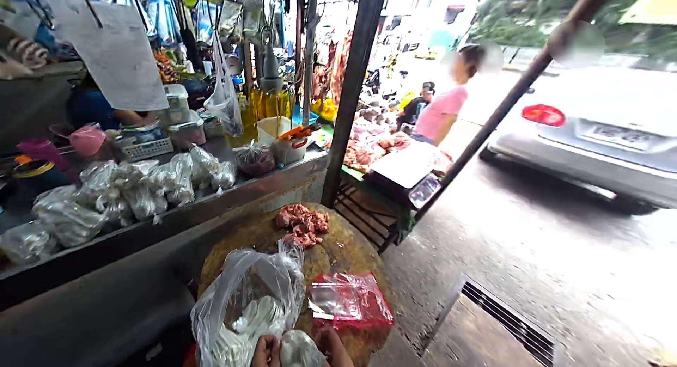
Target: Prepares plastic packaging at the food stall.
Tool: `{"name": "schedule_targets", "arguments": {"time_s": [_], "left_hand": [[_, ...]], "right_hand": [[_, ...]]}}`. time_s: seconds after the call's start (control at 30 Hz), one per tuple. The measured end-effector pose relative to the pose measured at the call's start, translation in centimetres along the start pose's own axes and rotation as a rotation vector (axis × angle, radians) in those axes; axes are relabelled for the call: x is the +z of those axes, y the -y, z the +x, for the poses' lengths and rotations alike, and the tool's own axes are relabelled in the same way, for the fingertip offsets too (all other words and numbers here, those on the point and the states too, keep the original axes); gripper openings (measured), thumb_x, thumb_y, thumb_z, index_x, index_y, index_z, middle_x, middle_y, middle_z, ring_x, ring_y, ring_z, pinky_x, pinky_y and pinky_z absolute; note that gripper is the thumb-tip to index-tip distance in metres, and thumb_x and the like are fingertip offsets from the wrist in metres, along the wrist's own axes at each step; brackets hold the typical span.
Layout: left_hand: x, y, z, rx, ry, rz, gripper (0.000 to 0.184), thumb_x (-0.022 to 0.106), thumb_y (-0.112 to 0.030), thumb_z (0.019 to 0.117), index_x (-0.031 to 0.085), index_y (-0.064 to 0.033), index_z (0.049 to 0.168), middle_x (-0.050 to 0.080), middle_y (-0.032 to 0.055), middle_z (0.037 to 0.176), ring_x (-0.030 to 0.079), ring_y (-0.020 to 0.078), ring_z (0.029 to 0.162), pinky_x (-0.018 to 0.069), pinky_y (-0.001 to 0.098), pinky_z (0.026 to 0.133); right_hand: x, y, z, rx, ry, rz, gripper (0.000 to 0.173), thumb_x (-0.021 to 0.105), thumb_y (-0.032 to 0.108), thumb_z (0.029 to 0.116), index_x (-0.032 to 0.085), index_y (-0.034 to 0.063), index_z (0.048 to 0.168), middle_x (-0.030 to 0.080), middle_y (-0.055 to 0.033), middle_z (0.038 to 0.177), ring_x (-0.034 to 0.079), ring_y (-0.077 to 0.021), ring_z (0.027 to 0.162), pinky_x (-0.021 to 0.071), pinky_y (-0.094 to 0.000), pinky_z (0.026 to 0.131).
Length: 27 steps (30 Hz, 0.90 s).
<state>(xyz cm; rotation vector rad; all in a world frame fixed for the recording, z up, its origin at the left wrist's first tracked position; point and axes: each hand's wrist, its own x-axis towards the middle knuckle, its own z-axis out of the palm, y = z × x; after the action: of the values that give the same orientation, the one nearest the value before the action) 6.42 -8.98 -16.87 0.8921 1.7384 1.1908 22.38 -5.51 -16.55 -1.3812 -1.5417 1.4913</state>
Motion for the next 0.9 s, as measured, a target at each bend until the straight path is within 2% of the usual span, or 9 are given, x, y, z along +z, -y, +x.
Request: {"name": "schedule_targets", "arguments": {"time_s": [0.1, 0.23, 0.33, 0.47, 0.57, 0.67, 0.73, 0.8, 0.9], "left_hand": [[-2.5, -3.8, 0.4, 0.141, 0.077, 0.135, 0.027, 0.053, -0.011, 0.1029, 0.058, 0.0124, 0.116, 0.064, 0.0192, 0.092, 0.062, 0.02, 0.071, 0.054, 0.038, 0.067], [-4.2, -6.4, 1.5, 0.179, 0.174, 0.261, 0.023, 0.052, -0.011, 0.1043, 0.059, 0.0077, 0.116, 0.064, 0.0173, 0.088, 0.063, 0.0216, 0.06, 0.0569, 0.0399, 0.059], [-5.6, -9.4, 0.1, 0.278, 0.185, 0.132, 0.022, 0.053, -0.009, 0.1031, 0.057, 0.0088, 0.115, 0.063, 0.0137, 0.087, 0.06, 0.0146, 0.056, 0.0558, 0.0321, 0.055], [-4.8, -8.8, 0.7, 0.26, 0.189, -0.05, 0.019, 0.053, -0.009, 0.1038, 0.056, 0.0063, 0.115, 0.064, 0.0099, 0.084, 0.061, 0.0106, 0.054, 0.057, 0.0276, 0.052], [-3.5, -6.2, 2.6, 0.124, 0.221, -0.092, 0.018, 0.05, -0.005, 0.1047, 0.052, 0.0068, 0.118, 0.063, 0.0126, 0.087, 0.064, 0.0141, 0.059, 0.0588, 0.0311, 0.057], [-3.7, -4.5, 3.4, 0.056, 0.233, 0.044, 0.023, 0.052, -0.008, 0.1049, 0.051, 0.0069, 0.123, 0.063, 0.0157, 0.09, 0.065, 0.0185, 0.061, 0.059, 0.0353, 0.06], [-4.4, -5.0, 4.3, 0.048, 0.329, 0.288, 0.041, 0.065, -0.018, 0.1004, 0.049, 0.0064, 0.129, 0.062, 0.0188, 0.098, 0.067, 0.0249, 0.074, 0.0592, 0.0406, 0.072], [-4.4, -5.8, 5.4, 0.053, 0.388, 0.565, 0.068, 0.075, -0.03, 0.093, 0.042, 0.0028, 0.142, 0.063, 0.026, 0.119, 0.066, 0.0366, 0.102, 0.0535, 0.0516, 0.091], [-3.8, -6.4, 8.3, 0.025, 0.367, 0.817, 0.054, 0.067, -0.017, 0.0935, 0.047, -0.0025, 0.142, 0.062, 0.0261, 0.129, 0.063, 0.0417, 0.119, 0.05, 0.059, 0.097]], "right_hand": [[-0.1, 5.2, -0.1, -0.131, -0.034, -0.184, 0.04, 0.061, 0.004, 0.0939, 0.052, -0.0076, 0.132, 0.068, -0.0186, 0.098, 0.069, -0.0278, 0.076, 0.0581, -0.0469, 0.07], [-0.6, 6.7, 1.7, 0.006, 0.004, -0.497, 0.045, 0.06, 0.009, 0.0957, 0.052, 0.0039, 0.14, 0.071, -0.0188, 0.104, 0.071, -0.037, 0.09, 0.0552, -0.0583, 0.083], [-1.3, 9.3, -0.3, -0.217, -0.207, -0.446, 0.038, 0.064, 0.003, 0.0896, 0.06, -0.0032, 0.127, 0.07, -0.019, 0.098, 0.07, -0.0326, 0.078, 0.0576, -0.0521, 0.072], [-0.3, 8.8, -2.2, -0.576, -0.474, -0.423, 0.033, 0.073, 0.011, 0.086, 0.066, -0.0016, 0.116, 0.067, -0.0192, 0.116, 0.069, -0.0236, 0.078, 0.0586, -0.0388, 0.066], [1.6, 7.8, -3.2, -0.381, -0.158, -0.518, 0.047, 0.076, 0.026, 0.0901, 0.064, 0.0024, 0.129, 0.073, -0.017, 0.105, 0.07, -0.0315, 0.072, 0.0575, -0.0546, 0.068], [2.6, 2.9, -0.6, -0.174, 0.227, -0.775, 0.039, 0.066, 0.026, 0.0985, 0.064, 0.003, 0.13, 0.07, -0.0219, 0.12, 0.07, -0.0432, 0.102, 0.0524, -0.065, 0.087], [2.8, 1.4, 0.2, -0.31, 0.233, -0.816, 0.026, 0.062, 0.019, 0.1003, 0.072, -0.0009, 0.114, 0.07, -0.024, 0.112, 0.069, -0.0428, 0.104, 0.0535, -0.0608, 0.089], [3.1, 1.4, 0.7, -0.48, 0.18, -0.818, 0.021, 0.063, 0.018, 0.0987, 0.075, 0.0002, 0.102, 0.072, -0.0215, 0.102, 0.07, -0.0393, 0.101, 0.0558, -0.0558, 0.088], [2.1, 3.2, 1.3, -0.521, 0.181, -0.846, 0.021, 0.062, 0.019, 0.1, 0.075, 0.0025, 0.104, 0.071, -0.0196, 0.105, 0.069, -0.0378, 0.103, 0.0556, -0.0553, 0.088]]}}
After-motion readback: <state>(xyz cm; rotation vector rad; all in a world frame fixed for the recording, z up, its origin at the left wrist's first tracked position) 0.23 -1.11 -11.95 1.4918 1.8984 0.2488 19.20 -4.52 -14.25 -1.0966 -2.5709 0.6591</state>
